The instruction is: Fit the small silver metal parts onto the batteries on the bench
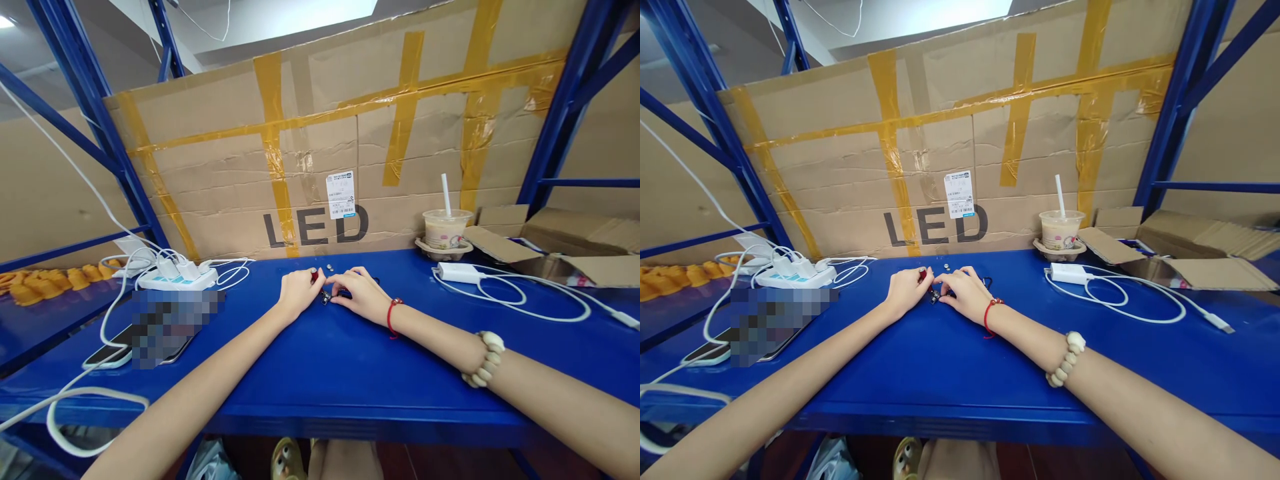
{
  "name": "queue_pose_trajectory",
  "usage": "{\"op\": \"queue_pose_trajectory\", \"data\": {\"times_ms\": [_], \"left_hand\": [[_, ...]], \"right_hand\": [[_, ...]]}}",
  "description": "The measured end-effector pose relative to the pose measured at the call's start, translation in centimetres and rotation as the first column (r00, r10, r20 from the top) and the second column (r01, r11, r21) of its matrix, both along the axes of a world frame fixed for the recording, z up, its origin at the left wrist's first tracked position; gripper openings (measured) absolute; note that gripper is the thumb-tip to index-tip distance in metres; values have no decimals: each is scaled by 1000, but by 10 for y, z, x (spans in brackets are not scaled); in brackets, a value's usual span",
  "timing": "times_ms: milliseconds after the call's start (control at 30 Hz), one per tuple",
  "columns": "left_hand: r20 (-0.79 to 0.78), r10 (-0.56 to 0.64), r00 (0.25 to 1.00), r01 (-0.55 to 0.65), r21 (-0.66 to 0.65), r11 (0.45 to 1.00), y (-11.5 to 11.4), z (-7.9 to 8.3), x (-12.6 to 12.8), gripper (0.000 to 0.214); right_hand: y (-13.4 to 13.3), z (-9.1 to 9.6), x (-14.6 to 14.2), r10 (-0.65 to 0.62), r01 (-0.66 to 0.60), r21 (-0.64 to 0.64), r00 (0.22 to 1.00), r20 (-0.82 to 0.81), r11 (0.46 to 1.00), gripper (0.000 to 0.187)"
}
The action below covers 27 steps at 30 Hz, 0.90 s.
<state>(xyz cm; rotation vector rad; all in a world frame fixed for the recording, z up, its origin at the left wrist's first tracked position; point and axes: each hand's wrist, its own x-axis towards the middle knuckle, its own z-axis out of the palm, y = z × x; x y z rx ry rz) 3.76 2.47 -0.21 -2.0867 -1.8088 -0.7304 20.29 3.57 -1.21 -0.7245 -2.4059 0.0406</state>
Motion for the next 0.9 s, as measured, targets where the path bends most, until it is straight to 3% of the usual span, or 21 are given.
{"op": "queue_pose_trajectory", "data": {"times_ms": [200, 300, 400, 467, 567, 667, 733, 900], "left_hand": [[22, -11, 1000, 10, 50, 999, 0, -2, -1, 39], [5, -21, 1000, 20, 118, 993, 1, -4, -1, 38], [-78, -72, 994, 86, 198, 976, 1, -6, -2, 36], [-150, -120, 981, 151, 217, 964, 1, -7, -2, 35], [-237, -177, 955, 226, 203, 953, 2, -8, -3, 34], [-270, -185, 945, 240, 190, 952, 3, -8, -4, 34], [-271, -208, 940, 259, 169, 951, 3, -8, -5, 31], [-230, -344, 911, 370, 82, 925, 2, -7, -3, 23]], "right_hand": [[1, -2, -1, -26, 22, -60, 998, -61, 998, 24], [2, 1, -3, -43, 4, -135, 957, -287, 991, 20], [2, 4, -5, -70, -89, -244, 817, -572, 966, 18], [2, 5, -6, -92, -209, -354, 735, -672, 912, 23], [2, 4, -8, -142, -380, -496, 665, -733, 781, 37], [2, 3, -8, -185, -436, -544, 633, -751, 717, 44], [0, 4, -8, -183, -411, -545, 652, -736, 731, 43], [-3, 4, -10, -140, -235, -462, 754, -642, 855, 29]]}}
